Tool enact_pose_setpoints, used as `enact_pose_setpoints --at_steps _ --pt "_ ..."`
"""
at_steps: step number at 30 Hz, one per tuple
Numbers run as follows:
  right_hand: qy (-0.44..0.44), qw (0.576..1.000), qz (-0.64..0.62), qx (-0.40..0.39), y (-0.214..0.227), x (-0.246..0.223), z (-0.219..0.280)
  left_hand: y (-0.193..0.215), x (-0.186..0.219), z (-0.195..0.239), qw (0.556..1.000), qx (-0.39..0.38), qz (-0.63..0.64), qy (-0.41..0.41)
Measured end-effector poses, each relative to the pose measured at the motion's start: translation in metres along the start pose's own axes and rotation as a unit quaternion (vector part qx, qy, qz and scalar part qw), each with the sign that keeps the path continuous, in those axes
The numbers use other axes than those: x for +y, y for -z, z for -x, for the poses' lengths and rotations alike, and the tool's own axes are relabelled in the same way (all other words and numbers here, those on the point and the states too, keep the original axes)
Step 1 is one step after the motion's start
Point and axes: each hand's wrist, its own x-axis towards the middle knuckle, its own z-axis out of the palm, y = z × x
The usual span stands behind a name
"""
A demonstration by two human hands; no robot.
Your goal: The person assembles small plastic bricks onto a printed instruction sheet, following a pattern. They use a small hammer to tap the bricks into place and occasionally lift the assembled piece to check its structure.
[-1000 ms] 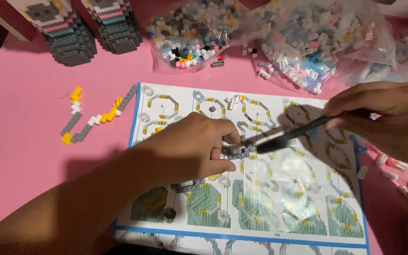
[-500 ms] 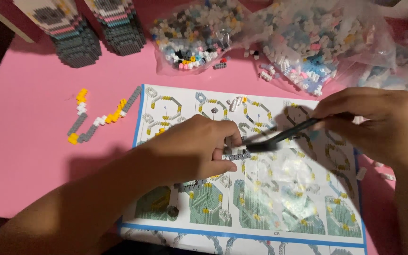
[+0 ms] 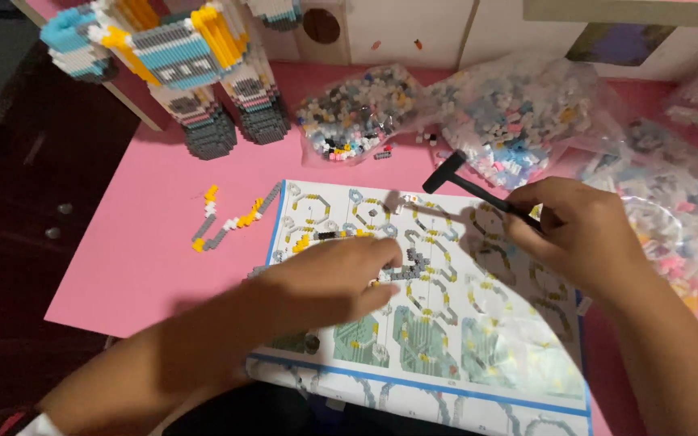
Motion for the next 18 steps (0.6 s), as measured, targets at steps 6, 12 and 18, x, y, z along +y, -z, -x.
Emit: enact_pose_setpoints --at_steps 6,12,18 --pt "-0.011 0.986 0.147 -0.075 -0.017 0.015 0.0 -0.081 -0.026 0.03 0.865 0.409 -0.238 -0.165" --pt "-0.073 0.978 0.146 -0.131 -0.005 -0.008 -0.006 -0.13 -0.032 0.038 0.846 0.454 -0.27 -0.076" --pt "-0.085 0.976 0.149 -0.133 -0.011 -0.004 -0.004 -0.144 -0.036 0.045 0.852 0.453 -0.244 -0.098"
